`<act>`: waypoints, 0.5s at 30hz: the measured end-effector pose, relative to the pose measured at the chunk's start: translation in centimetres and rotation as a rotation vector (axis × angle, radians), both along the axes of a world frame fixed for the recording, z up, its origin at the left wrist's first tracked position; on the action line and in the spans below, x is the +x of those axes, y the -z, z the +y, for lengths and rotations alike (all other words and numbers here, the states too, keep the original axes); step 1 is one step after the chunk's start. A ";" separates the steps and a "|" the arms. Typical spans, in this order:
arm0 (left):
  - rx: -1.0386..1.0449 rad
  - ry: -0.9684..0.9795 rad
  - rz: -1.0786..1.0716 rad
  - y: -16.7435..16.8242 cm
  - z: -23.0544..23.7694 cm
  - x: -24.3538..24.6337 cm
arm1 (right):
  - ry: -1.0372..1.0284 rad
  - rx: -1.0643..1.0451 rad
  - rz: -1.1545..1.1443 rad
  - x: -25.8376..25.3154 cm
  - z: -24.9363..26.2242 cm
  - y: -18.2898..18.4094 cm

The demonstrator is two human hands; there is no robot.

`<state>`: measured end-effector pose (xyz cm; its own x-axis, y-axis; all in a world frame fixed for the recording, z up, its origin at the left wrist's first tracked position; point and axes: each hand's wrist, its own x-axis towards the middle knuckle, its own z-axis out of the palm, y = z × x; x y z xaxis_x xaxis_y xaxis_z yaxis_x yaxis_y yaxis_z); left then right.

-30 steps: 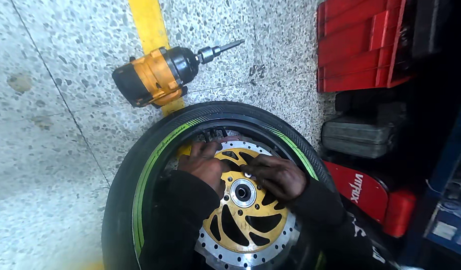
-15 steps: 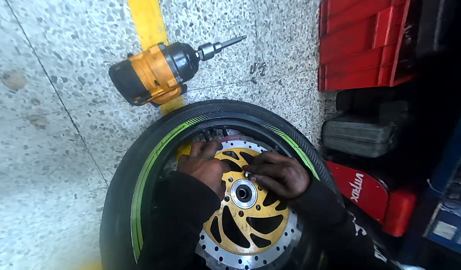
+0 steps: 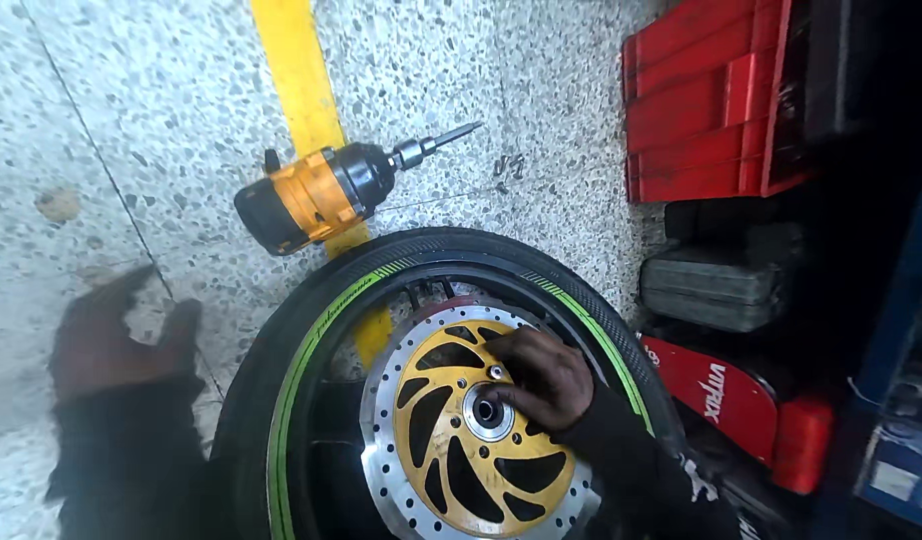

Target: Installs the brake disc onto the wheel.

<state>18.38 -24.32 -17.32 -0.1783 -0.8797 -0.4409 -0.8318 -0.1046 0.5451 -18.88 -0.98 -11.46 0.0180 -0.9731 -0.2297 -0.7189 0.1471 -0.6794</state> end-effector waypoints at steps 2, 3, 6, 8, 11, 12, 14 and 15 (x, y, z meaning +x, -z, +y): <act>-0.048 -0.109 -0.122 6.3 -0.8 0.7 | -0.023 0.039 -0.103 -0.4 0.2 -0.1; -0.076 -0.072 -0.191 9.2 -0.7 0.4 | -0.010 0.052 -0.163 -0.7 0.2 -0.1; -0.251 0.126 -0.350 16.0 1.1 0.1 | 0.060 0.050 -0.124 -0.1 -0.1 -0.3; -0.342 0.178 -0.350 17.4 1.7 0.5 | 0.097 0.043 0.023 0.9 -0.5 -0.4; -0.400 0.204 -0.307 18.3 1.9 1.3 | 0.068 0.133 0.037 1.0 -1.1 -1.4; -0.413 0.199 -0.304 18.4 2.0 1.4 | 0.054 0.170 -0.027 0.7 -1.1 -1.7; -0.416 0.193 -0.308 18.2 1.9 1.3 | 0.055 0.175 -0.102 0.3 -1.5 -1.8; -0.429 0.185 -0.306 18.2 1.9 1.1 | 0.076 0.160 -0.073 0.4 -1.8 -1.8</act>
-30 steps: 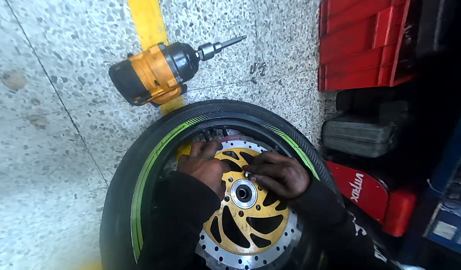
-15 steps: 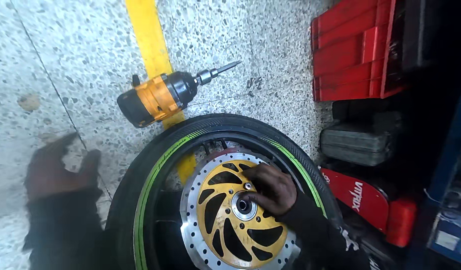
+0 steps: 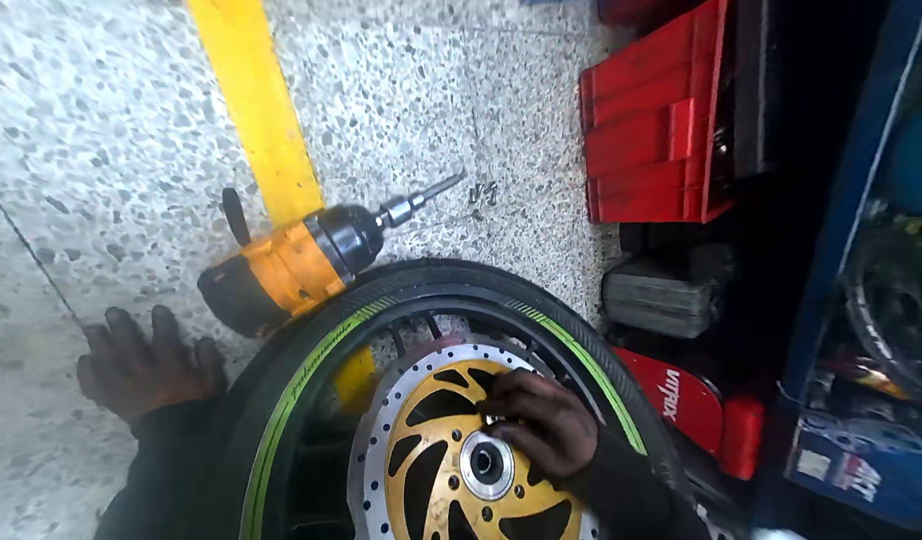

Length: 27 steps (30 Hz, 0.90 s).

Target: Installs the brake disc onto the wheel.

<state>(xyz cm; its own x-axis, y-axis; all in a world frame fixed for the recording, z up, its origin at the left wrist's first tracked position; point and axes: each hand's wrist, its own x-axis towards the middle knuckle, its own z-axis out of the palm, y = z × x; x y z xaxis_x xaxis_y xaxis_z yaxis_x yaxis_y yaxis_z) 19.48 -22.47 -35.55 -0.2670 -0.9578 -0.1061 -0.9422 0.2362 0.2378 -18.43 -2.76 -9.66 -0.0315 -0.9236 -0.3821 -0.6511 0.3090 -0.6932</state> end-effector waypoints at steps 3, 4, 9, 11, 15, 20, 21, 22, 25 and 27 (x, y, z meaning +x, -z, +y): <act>0.022 -0.023 -0.002 -0.9 -0.2 -0.8 | 0.060 -0.026 0.193 1.2 -0.9 0.2; 0.037 -0.032 -0.003 -1.2 -0.2 -1.0 | 0.053 0.002 0.201 1.2 -1.1 0.0; 0.003 -0.041 -0.009 -0.5 -0.3 -0.8 | -0.013 -0.009 0.024 -0.2 -0.7 0.1; 0.009 -0.052 -0.038 -0.6 -0.3 -1.0 | 0.020 -0.068 0.169 0.4 -0.8 0.6; -0.046 -0.036 -0.066 0.1 -0.1 -0.6 | -0.025 -0.055 0.417 0.8 -2.1 0.4; -0.078 -0.036 -0.008 -1.1 0.1 -1.2 | 0.181 0.115 0.444 -8.7 -11.3 3.3; -0.054 -0.043 -0.011 -1.3 0.2 -1.1 | 0.157 0.236 0.491 -10.8 -13.6 5.7; -0.023 -0.042 -0.015 -1.5 0.2 -1.1 | 0.123 0.353 0.537 -12.5 -15.5 8.4; 0.018 -0.031 -0.021 -1.7 0.0 -1.0 | 0.001 0.557 0.597 -15.3 -18.0 15.8; 0.027 -0.024 -0.024 -1.0 0.4 -0.4 | -0.040 0.557 0.626 -15.7 -17.8 18.5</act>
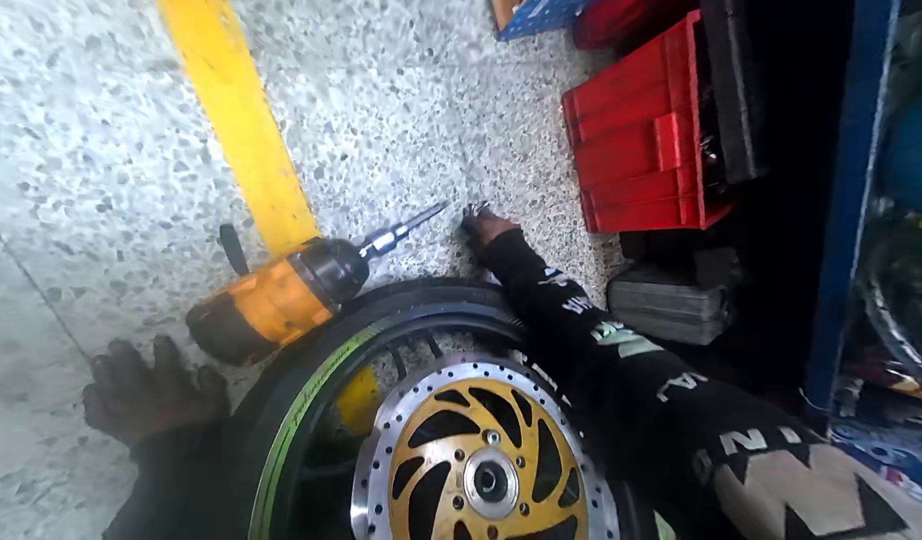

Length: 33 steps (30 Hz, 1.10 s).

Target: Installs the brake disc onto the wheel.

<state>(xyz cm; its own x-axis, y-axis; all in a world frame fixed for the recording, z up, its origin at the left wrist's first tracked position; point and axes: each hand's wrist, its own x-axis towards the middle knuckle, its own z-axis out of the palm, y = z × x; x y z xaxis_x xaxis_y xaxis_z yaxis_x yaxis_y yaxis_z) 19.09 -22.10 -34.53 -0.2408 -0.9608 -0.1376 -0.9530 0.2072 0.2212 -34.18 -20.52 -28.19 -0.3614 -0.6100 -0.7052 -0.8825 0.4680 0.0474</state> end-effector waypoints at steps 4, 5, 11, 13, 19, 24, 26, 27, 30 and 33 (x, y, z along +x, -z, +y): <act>0.032 -0.001 -0.005 -0.3 0.5 0.3 | 0.030 -0.081 -0.046 1.0 1.2 -1.9; 0.020 0.005 0.004 -0.2 0.3 0.3 | 0.045 -0.192 -0.097 2.0 1.7 -4.1; 0.012 0.019 0.033 0.4 0.4 0.8 | -0.035 -0.700 -0.771 15.3 12.3 -23.1; 0.012 0.017 0.038 0.8 0.2 1.0 | 0.028 -0.712 -0.779 18.7 17.4 -24.3; 0.017 0.017 0.053 0.9 0.0 1.1 | 0.034 -0.719 -0.662 21.0 23.2 -22.9; 0.023 0.012 0.055 0.9 0.0 1.1 | -0.135 -0.629 -0.559 21.1 22.6 -22.8; -0.007 0.015 0.069 1.2 -0.1 1.2 | -0.136 -0.555 -0.552 21.3 22.2 -23.4; -0.003 0.014 0.068 1.2 -0.1 1.2 | -0.112 -0.535 -0.555 21.4 22.1 -23.6; 0.027 0.014 0.063 0.9 -0.1 1.2 | -0.072 -0.523 -0.473 21.7 21.8 -23.7; 0.000 0.012 0.087 1.2 -0.1 1.3 | -0.046 -0.518 -0.400 22.0 21.6 -23.5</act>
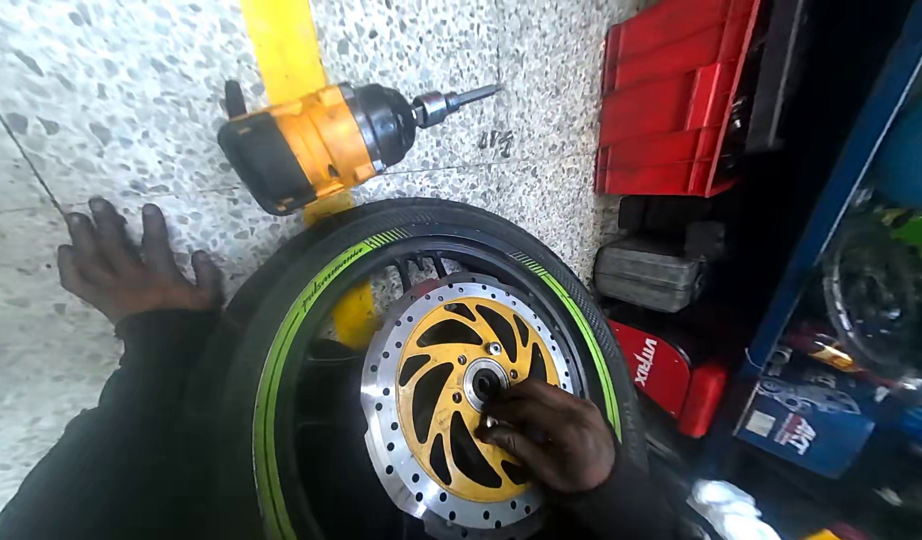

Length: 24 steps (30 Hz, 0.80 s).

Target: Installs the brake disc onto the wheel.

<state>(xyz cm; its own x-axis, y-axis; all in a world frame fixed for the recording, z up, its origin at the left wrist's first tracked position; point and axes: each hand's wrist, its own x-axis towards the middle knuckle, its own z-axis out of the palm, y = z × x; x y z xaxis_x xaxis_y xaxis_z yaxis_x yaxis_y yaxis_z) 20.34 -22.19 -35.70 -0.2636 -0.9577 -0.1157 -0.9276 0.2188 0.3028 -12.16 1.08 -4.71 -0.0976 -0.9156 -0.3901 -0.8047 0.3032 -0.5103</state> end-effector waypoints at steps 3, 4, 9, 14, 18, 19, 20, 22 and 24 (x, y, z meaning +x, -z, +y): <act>0.026 -0.009 -0.006 -0.2 0.0 0.0 | 0.036 -0.004 0.027 0.9 0.2 0.0; 0.030 -0.008 -0.004 -0.3 0.0 0.0 | 0.044 -0.011 0.038 1.1 0.3 0.1; 0.043 -0.006 -0.006 -0.3 -0.1 0.0 | -0.048 -0.087 -0.023 1.0 1.2 0.2; 0.045 -0.004 -0.007 0.2 -0.2 0.3 | -0.111 -0.008 -0.022 0.6 1.0 -1.0; 0.078 -0.013 0.005 -0.3 -0.2 0.0 | -0.089 -0.007 0.040 0.4 0.4 -0.7; 0.075 -0.016 0.003 -0.4 -0.3 0.0 | -0.081 0.008 0.067 0.4 0.2 -0.6; 0.072 -0.015 0.002 -0.5 -0.3 0.0 | -0.071 0.018 0.092 0.5 0.1 -0.6; 0.078 -0.009 0.013 -0.5 -0.2 0.0 | -0.059 0.023 0.122 0.7 0.1 -0.6; 0.113 -0.014 0.016 -0.6 -0.3 0.1 | -0.039 0.003 0.120 0.9 0.2 -0.5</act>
<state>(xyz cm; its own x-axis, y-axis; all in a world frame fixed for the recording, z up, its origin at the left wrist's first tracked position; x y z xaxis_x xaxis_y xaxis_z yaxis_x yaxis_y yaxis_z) 20.42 -22.45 -35.11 -0.2530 -0.9422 -0.2195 -0.9253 0.1694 0.3393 -11.26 1.27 -4.23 -0.1080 -0.9184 -0.3807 -0.8712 0.2719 -0.4087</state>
